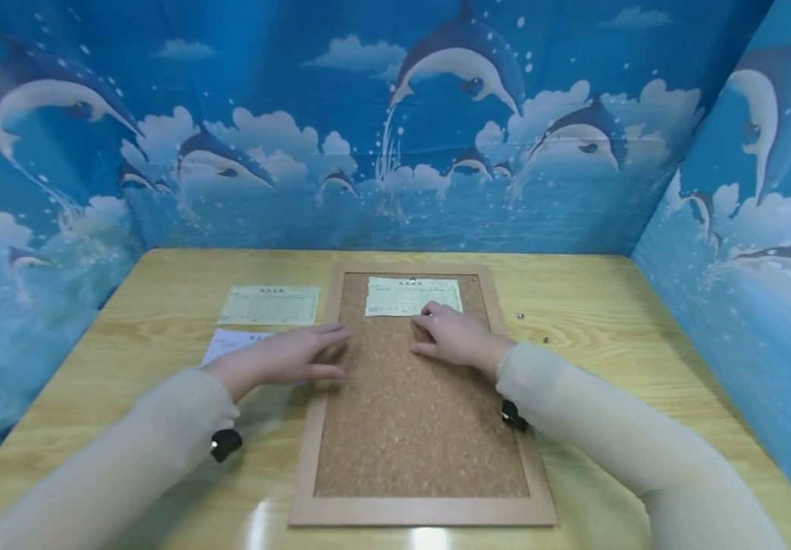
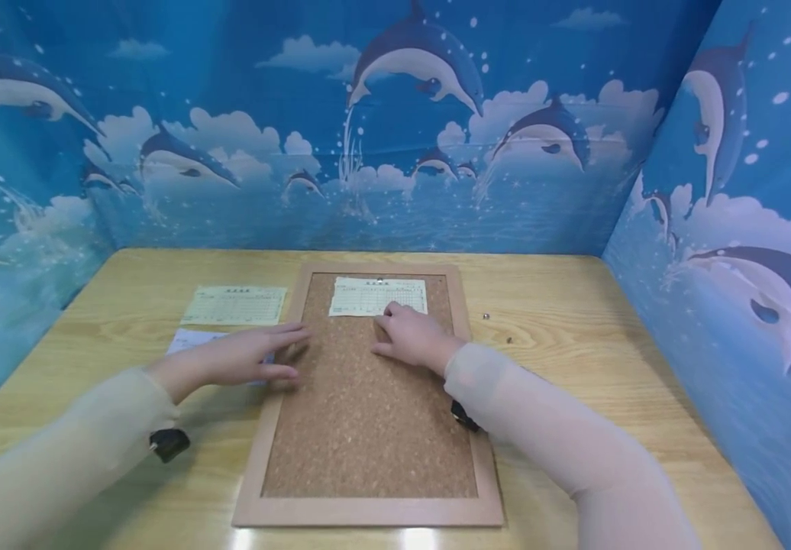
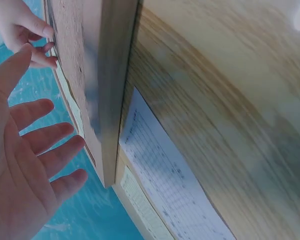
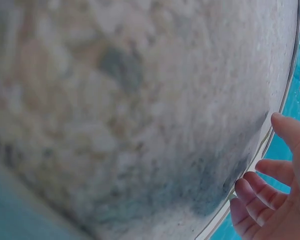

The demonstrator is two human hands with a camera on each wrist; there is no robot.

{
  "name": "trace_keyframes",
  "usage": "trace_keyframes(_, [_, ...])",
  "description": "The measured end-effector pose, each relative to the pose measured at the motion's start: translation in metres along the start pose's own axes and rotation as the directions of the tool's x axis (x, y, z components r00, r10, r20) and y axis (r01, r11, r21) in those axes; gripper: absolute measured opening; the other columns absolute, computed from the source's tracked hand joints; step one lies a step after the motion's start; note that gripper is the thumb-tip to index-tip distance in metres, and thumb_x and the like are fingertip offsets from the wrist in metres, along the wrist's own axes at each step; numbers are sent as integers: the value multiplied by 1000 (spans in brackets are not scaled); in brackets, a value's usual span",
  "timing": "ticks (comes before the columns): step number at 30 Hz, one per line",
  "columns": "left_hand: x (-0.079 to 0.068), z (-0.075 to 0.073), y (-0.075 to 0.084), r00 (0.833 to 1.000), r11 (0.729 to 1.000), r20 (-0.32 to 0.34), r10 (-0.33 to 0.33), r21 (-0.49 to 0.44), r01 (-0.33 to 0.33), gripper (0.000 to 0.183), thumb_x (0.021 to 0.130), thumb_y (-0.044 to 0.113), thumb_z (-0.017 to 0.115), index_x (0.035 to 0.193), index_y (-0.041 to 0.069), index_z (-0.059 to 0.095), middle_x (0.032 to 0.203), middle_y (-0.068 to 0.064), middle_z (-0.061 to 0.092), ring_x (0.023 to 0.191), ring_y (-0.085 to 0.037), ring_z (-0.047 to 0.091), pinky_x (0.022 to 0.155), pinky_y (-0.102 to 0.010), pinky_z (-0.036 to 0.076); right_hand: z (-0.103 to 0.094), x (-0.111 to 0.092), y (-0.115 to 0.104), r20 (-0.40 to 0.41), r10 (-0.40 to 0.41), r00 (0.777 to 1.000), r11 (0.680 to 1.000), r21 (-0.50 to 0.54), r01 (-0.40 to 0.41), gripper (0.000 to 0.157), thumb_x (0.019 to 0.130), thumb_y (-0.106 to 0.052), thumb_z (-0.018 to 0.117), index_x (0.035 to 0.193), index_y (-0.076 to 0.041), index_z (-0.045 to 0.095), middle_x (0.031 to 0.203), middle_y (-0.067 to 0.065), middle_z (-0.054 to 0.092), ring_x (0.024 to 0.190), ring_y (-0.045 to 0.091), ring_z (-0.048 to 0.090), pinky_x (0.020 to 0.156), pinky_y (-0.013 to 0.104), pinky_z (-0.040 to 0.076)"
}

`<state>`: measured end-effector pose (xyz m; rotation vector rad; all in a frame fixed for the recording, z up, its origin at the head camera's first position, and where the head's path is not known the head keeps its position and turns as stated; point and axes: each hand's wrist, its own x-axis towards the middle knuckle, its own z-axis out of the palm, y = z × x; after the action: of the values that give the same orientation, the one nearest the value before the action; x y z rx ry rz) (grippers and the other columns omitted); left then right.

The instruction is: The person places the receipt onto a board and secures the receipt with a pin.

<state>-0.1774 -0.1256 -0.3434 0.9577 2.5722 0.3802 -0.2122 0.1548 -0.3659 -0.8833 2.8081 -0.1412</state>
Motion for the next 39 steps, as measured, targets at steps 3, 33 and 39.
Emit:
trace_keyframes(3, [-6,0,-6,1000,999,-10,-17,-39,16,71,91,43,56,146,6,31,149,-20,25,131,-38,32,104,-51,28,0,0,-2,0,-6,1000,1000,5,6,54,91,-45,57,131,-9,54,115,8,53,81,13,51,62,29,44])
trace_keyframes(33, [-63,8,-41,989,991,-124,-84,-119,69,69,92,43,56,142,0,35,144,-24,34,129,-42,33,102,-56,27,-1,3,-30,-5,-81,997,994,75,81,58,90,-45,58,135,-10,50,117,6,54,85,13,52,72,31,45])
trace_keyframes(39, [-69,6,-44,986,987,-125,-107,-132,90,69,92,42,56,141,-2,35,143,-25,34,129,-43,33,102,-56,27,-1,5,-33,6,-92,996,994,57,92,59,91,-47,56,135,-10,49,116,6,54,82,11,50,70,30,44])
